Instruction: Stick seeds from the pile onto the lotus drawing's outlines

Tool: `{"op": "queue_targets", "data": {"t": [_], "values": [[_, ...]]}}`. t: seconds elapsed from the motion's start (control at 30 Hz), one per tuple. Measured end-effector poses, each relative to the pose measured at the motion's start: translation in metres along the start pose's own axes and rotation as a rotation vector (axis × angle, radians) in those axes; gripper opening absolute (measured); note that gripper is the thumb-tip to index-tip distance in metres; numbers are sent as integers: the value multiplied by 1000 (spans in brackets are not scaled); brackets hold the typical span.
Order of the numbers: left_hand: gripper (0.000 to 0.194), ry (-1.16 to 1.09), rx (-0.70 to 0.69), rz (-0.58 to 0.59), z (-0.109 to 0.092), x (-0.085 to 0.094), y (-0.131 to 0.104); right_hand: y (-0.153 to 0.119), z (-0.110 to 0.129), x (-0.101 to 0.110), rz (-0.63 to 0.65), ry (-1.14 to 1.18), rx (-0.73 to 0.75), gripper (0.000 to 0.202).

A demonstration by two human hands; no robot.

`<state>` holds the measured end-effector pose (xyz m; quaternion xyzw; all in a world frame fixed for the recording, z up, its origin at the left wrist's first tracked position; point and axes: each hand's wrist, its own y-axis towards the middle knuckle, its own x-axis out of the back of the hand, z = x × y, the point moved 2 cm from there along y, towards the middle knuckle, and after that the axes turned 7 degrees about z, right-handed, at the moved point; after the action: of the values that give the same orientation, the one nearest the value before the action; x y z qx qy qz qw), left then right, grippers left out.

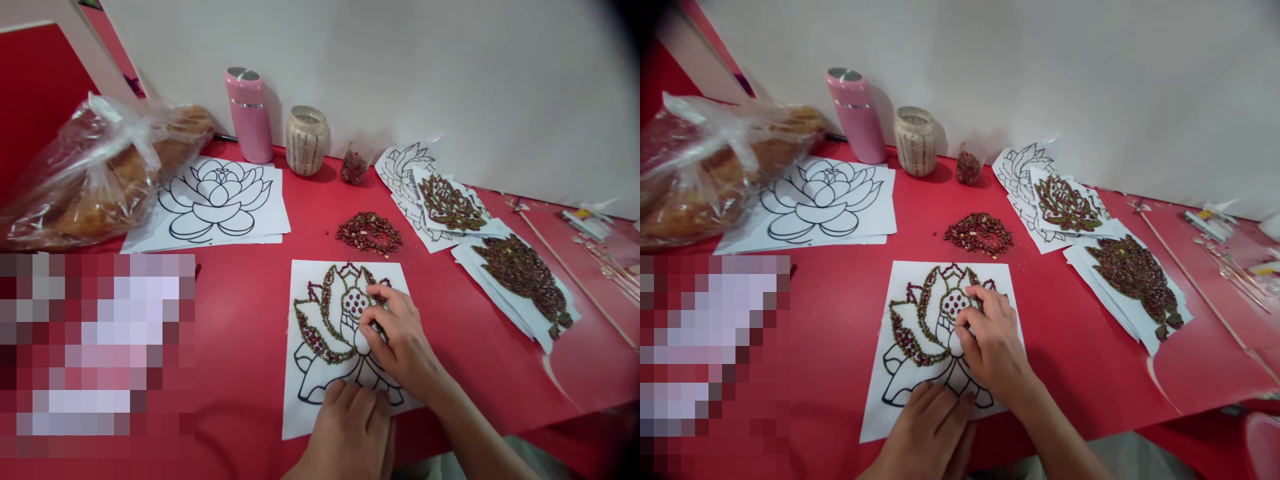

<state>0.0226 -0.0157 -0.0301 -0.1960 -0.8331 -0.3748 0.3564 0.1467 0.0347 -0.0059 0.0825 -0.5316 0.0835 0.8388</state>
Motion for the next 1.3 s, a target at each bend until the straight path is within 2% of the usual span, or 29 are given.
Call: {"op": "queue_targets", "data": {"t": [0.1,0.23,0.43,0.8,1.0,1.1,1.3], "values": [[22,33,-10,24,0,-2,-1,-1,-3,3,-10,22,-23,12],[17,77,-12,50,0,-3,-1,0,-7,7,-57,42,-38,13],[12,67,-22,41,-2,-3,-1,2,-3,6,-13,-27,48,14],[10,57,-13,42,-1,-4,-3,4,1,4,-37,-81,50,14],[12,31,-6,50,-1,-3,-4,2,-9,6,-42,38,65,13],[13,19,-2,51,-1,-2,-2,0,-16,8,-70,110,6,15],[13,48,-41,30,-3,2,2,-6,-33,20,-211,119,-81,18]]}}
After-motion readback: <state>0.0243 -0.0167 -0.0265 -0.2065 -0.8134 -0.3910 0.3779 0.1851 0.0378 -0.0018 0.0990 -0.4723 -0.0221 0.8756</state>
